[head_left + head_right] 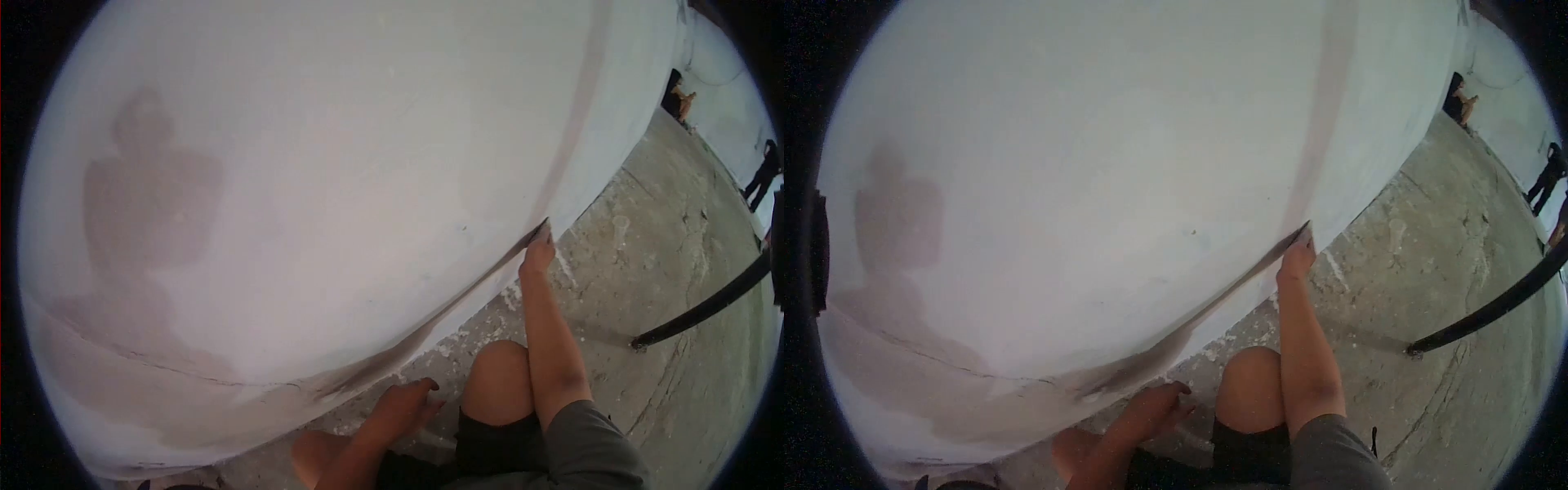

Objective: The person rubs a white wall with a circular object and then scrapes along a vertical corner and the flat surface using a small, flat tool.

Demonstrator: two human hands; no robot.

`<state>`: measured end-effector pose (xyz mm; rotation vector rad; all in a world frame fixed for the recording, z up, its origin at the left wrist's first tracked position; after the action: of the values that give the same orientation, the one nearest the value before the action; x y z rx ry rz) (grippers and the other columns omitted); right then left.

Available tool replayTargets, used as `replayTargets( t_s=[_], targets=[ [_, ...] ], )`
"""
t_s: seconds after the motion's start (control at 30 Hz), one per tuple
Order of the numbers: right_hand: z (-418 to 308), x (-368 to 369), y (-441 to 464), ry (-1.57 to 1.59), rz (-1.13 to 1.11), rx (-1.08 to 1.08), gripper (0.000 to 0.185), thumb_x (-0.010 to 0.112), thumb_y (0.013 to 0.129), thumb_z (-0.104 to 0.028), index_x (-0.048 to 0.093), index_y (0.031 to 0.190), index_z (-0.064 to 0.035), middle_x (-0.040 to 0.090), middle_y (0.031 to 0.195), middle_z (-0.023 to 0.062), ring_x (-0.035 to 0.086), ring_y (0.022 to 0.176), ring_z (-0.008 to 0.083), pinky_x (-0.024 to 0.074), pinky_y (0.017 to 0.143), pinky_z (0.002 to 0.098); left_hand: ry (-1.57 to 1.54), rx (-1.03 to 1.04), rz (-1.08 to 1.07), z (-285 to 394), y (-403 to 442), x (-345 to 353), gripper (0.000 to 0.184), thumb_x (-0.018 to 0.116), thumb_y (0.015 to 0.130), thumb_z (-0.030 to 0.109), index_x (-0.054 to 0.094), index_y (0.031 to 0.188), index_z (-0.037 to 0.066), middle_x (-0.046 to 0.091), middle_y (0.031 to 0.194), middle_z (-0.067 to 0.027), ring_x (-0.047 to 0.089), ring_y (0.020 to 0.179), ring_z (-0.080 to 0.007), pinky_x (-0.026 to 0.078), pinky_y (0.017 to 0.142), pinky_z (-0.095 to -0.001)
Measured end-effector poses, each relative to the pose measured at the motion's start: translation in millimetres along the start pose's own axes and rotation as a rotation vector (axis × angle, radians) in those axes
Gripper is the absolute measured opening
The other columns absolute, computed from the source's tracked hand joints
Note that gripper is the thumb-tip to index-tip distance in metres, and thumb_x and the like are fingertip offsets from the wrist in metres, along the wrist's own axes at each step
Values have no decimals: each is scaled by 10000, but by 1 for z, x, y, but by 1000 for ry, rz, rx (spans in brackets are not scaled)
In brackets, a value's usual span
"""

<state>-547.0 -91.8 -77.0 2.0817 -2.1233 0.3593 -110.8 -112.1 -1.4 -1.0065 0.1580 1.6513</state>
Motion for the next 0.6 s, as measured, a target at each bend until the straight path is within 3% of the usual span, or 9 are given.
replayTargets(
  t_s=[0.4,0.53,0.6],
  targets=[
    [-87,23,-126,83,-79,29,515,450,1022,-324,521,1338,77,566,1345,168,532,1211,264,412,1005,328,-13,183,251,14,-75,-19,359,655,904,311,619,1121,27,671,835,-169,656,799,-349,505,726,-440],
    [-78,29,-137,38,-86,-56,490,452,1018,-317,565,1286,77,621,1258,179,581,1120,277,447,944,344,-52,163,264,10,-93,-21,348,673,894,289,617,1116,27,666,794,-159,652,747,-342,504,702,-431],
    [-71,36,-148,200,-98,9,504,449,1022,-348,606,1211,92,652,1178,193,597,1072,278,458,913,358,-51,184,314,11,-104,-23,331,699,873,258,619,1099,30,658,759,-149,644,710,-332,498,670,-422]
  ],
)
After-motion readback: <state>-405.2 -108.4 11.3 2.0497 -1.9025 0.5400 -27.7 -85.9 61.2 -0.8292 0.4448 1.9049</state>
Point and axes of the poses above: each hand's wrist, its own y-axis towards the middle knuckle, its own x-axis out of the palm, z = x × y, the point moved 7 cm from there along y, towards the middle knuckle
